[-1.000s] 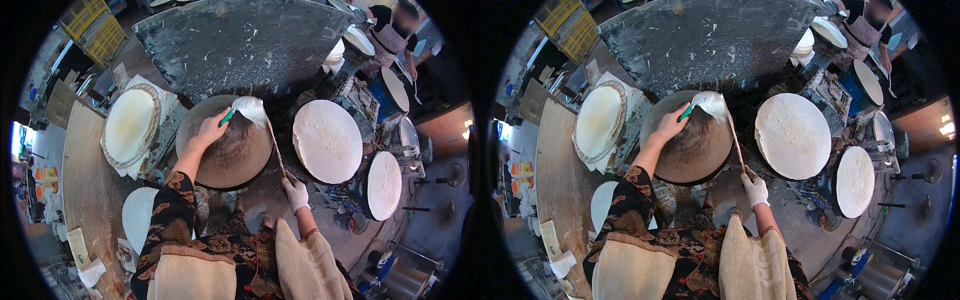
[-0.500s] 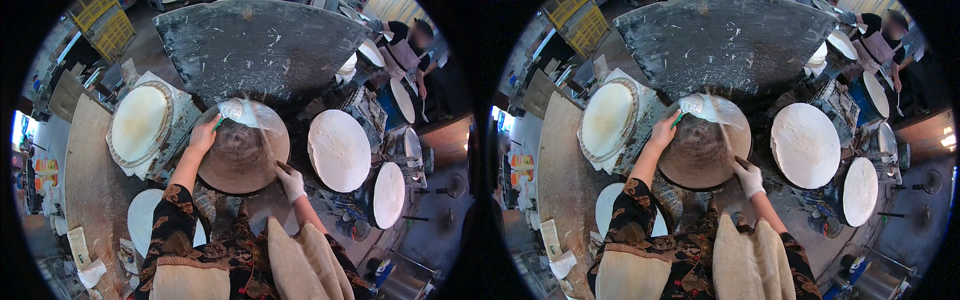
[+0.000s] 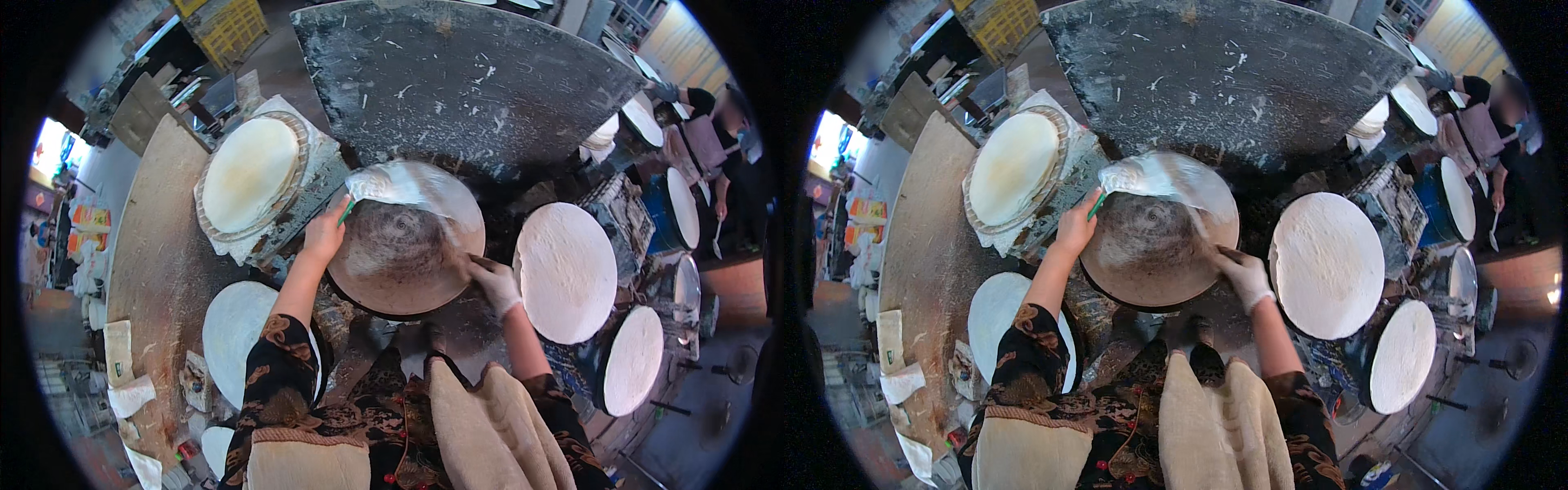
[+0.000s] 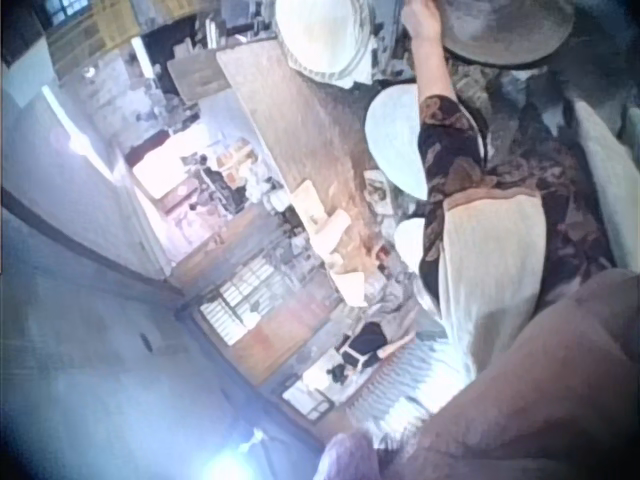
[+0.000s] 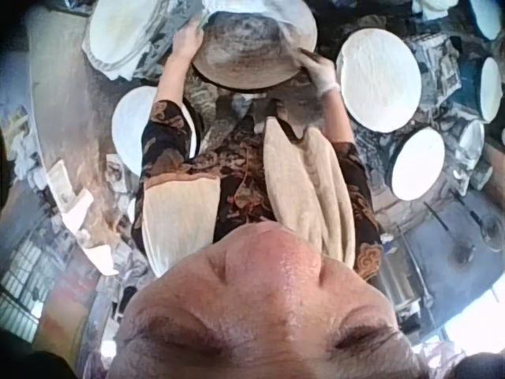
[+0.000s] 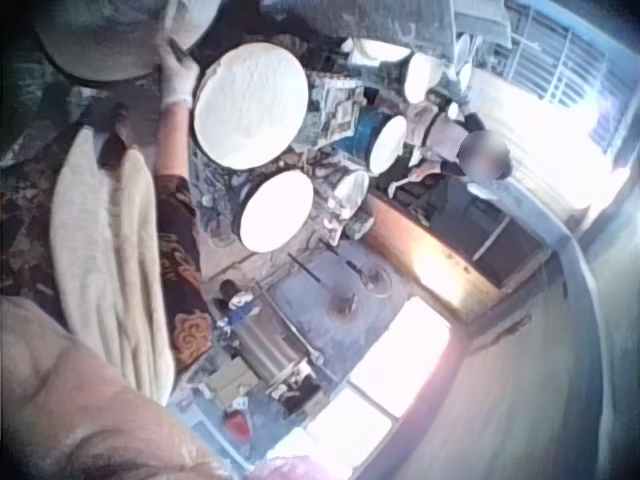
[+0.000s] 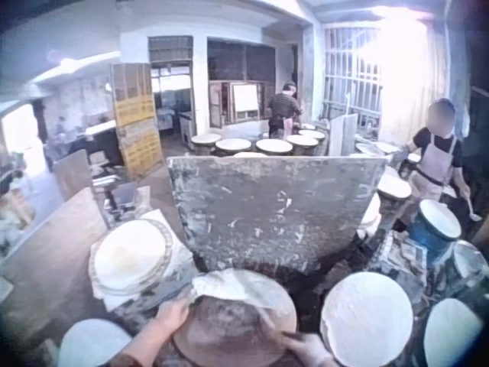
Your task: The person ladles white batter onto a hot circular griddle and spreads it into a thin circle using a wooden tool. They cook the crepe, flip it, and then stack it with others. The process is repeated continuously throughout the video.
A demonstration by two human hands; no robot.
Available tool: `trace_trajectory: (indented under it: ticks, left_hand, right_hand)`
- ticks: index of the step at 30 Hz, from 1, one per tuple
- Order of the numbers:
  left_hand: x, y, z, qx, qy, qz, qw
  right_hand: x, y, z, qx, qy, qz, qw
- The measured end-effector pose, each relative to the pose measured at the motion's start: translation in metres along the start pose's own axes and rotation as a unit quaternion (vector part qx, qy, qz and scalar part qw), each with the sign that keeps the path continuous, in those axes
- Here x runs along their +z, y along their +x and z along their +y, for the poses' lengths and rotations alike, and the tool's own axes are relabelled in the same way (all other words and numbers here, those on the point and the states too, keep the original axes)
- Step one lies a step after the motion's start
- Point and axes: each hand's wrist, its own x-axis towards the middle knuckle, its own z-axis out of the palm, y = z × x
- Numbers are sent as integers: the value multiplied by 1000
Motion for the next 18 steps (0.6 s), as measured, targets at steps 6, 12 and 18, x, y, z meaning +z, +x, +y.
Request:
trace_trajectory:
  ticks: [6,12,18]
  left_hand:
    - [5,-25,18,-8,9,42,999]
    - [-8,-64,8,-121,18,41,992]
    - [0,-81,29,-106,17,83,991]
  right_hand:
    - [25,28,8,-64,-198,-62,976]
    - [-13,37,-26,-105,-62,-171,978]
    - [-12,68,-23,-94,-206,-186,956]
